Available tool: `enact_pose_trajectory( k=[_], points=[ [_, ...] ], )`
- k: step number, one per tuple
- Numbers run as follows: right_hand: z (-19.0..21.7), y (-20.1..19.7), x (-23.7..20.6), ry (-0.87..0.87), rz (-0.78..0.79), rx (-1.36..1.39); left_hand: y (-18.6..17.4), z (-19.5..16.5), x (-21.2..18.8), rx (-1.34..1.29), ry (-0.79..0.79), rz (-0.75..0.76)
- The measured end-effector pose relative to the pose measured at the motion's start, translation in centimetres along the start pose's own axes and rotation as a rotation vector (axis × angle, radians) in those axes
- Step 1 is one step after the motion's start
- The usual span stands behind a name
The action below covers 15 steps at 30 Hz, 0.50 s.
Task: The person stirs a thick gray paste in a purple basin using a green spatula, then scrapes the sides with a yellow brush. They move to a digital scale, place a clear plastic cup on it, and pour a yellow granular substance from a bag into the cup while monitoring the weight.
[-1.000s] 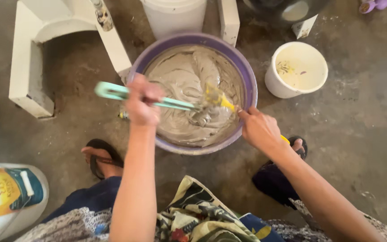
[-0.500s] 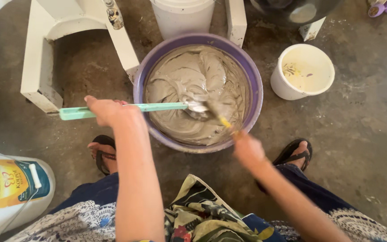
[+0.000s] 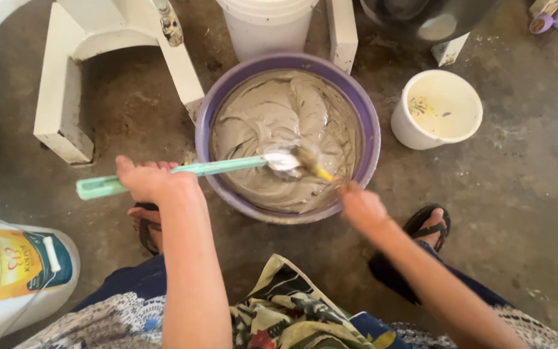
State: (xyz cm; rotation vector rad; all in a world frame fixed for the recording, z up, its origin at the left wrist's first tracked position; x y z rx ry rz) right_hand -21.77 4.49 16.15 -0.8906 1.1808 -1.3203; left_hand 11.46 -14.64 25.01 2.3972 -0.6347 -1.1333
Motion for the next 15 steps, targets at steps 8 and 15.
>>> enact_pose_trajectory(
  k=[8,15],
  points=[
    [2.0,-0.2,1.5,-0.183,-0.159,0.076,0.5,1.2,-2.8,0.093,-0.021,0.218],
    [-0.4,0.4,1.6,-0.072,0.029,-0.056,-1.0,-1.4,-1.4,0.011,0.001,0.117]
  ],
)
Point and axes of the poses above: each hand's wrist, its own x-axis towards the middle knuckle, its own y-axis out of the palm, z = x × y, the point moved 1 cm from there along x, towards the middle knuckle, and after that the axes turned 1 degree about -z, right-handed, at the moved point
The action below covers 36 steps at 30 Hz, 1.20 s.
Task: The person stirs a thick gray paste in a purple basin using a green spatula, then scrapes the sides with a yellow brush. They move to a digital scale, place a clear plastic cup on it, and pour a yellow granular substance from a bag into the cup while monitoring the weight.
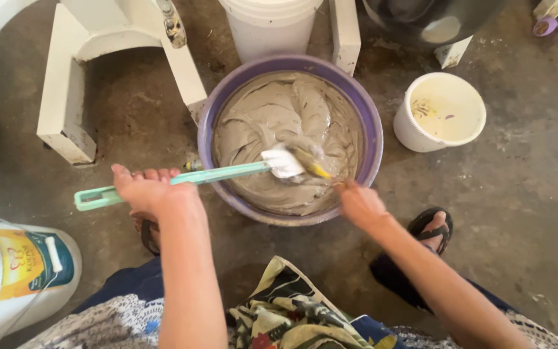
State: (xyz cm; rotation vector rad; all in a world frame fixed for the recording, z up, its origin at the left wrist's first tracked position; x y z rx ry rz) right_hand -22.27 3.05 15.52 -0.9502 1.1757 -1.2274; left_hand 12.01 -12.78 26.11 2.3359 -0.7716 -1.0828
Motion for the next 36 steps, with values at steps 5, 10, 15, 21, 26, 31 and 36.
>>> enact_pose_trajectory(
  k=[5,10,15,21,26,31,36],
  points=[
    [0.0,-0.7,-0.1,0.098,-0.075,0.083,-1.5,-0.8,1.6,0.042,-0.032,0.023],
    [2.3,-0.7,1.5,-0.033,-0.021,0.088,-0.9,-0.8,1.4,0.044,-0.068,0.125],
    [0.5,-0.7,1.0,0.077,-0.092,0.139,-0.2,-4.7,0.4,-0.001,-0.04,0.181],
    [0.8,-6.3,-1.3,0.11,-0.193,0.253,5.8,-3.2,-3.9,0.042,0.265,0.562],
    [7.2,-11.3,-4.1,0.009,-0.133,0.171,7.6,1.1,-8.7,0.044,0.512,0.846],
    [9.6,-8.2,-5.7,0.046,-0.022,0.139,5.7,1.3,-8.6,-0.038,0.512,0.699],
    [7.0,-3.0,-3.4,0.174,0.013,0.115,3.5,-0.6,-6.4,-0.07,0.493,0.493]
  ],
)
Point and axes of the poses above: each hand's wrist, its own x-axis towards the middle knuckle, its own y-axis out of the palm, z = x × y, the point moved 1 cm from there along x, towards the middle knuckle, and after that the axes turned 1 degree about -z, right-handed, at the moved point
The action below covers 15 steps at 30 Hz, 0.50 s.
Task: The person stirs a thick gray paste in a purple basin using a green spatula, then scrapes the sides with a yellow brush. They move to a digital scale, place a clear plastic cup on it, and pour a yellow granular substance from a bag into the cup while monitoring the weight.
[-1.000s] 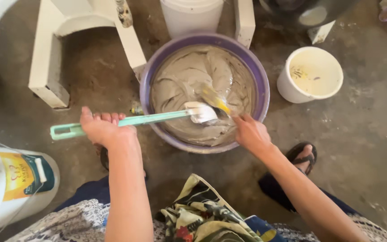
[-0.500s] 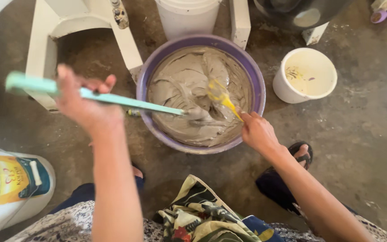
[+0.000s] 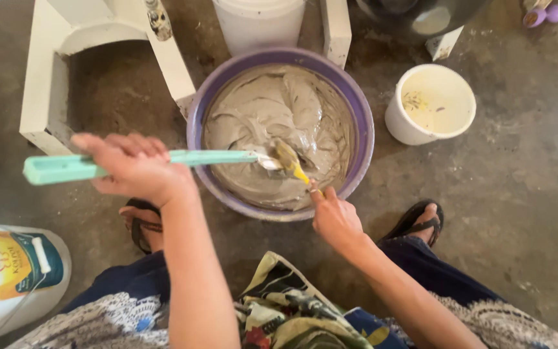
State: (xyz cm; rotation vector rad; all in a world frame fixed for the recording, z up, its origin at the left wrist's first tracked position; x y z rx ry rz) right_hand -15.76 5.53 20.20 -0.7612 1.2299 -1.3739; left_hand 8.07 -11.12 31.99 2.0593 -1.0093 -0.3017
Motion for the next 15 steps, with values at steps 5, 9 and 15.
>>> enact_pose_trajectory(
  k=[5,9,15],
  points=[
    [-1.9,-0.9,1.4,0.042,-0.141,0.08,-0.8,-0.1,0.3,-0.074,-0.063,0.215],
    [-1.2,-1.4,0.8,-0.134,-0.175,0.144,-0.5,1.1,-0.5,-0.112,-0.158,0.319],
    [-2.7,-0.1,1.4,-0.09,0.0,-0.017,-2.0,0.6,0.6,-0.099,-0.112,0.18]
  ],
)
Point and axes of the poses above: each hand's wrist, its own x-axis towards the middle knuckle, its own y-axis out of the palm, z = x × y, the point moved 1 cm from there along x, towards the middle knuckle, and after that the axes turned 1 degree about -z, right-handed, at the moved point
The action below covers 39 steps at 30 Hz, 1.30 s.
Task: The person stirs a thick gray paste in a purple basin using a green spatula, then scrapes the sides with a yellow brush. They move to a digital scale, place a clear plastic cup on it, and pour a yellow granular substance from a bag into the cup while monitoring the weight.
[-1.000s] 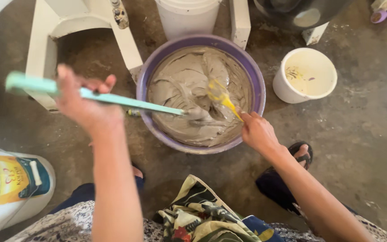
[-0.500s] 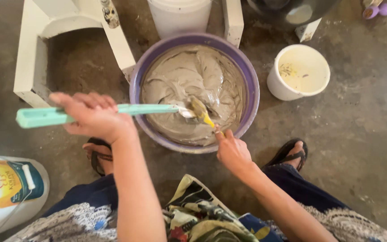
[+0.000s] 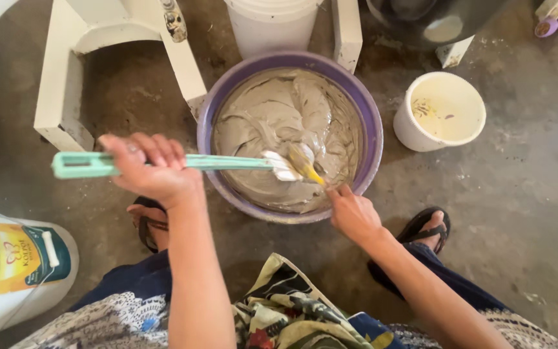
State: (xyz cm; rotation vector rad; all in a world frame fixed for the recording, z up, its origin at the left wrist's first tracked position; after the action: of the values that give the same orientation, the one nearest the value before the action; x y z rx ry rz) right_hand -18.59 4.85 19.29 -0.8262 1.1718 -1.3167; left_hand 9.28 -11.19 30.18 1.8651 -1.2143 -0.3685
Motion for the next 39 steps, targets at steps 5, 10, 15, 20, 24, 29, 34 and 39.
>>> enact_pose_trajectory(
  k=[5,10,15,20,24,29,34,39],
  points=[
    [-2.0,-1.7,-0.3,0.104,-0.131,0.03,-1.3,-0.8,1.2,-0.014,-0.13,0.032],
    [-0.2,-2.2,-1.2,-0.078,-0.128,0.09,-1.0,0.4,-0.2,-0.062,-0.219,0.171],
    [-1.9,-1.2,-1.1,0.05,0.017,-0.056,-1.4,-0.5,0.1,-0.063,-0.17,0.163],
    [-4.2,-2.7,-1.2,0.11,-0.107,-0.034,-1.3,-1.6,1.1,-0.094,-0.242,0.202],
    [-3.2,-5.7,0.0,-0.018,-0.072,-0.014,0.5,-2.2,0.6,-0.097,-0.263,0.345],
    [-5.2,-7.6,1.3,-0.026,0.198,-0.207,2.9,-4.8,1.8,0.022,-0.102,0.446],
    [-11.1,-2.4,-2.3,0.056,0.05,0.043,2.2,-7.2,4.5,-0.008,-0.029,0.329],
    [-14.2,0.9,-6.1,-0.001,0.066,0.056,1.6,-7.1,5.0,-0.079,0.087,0.272]
  ],
)
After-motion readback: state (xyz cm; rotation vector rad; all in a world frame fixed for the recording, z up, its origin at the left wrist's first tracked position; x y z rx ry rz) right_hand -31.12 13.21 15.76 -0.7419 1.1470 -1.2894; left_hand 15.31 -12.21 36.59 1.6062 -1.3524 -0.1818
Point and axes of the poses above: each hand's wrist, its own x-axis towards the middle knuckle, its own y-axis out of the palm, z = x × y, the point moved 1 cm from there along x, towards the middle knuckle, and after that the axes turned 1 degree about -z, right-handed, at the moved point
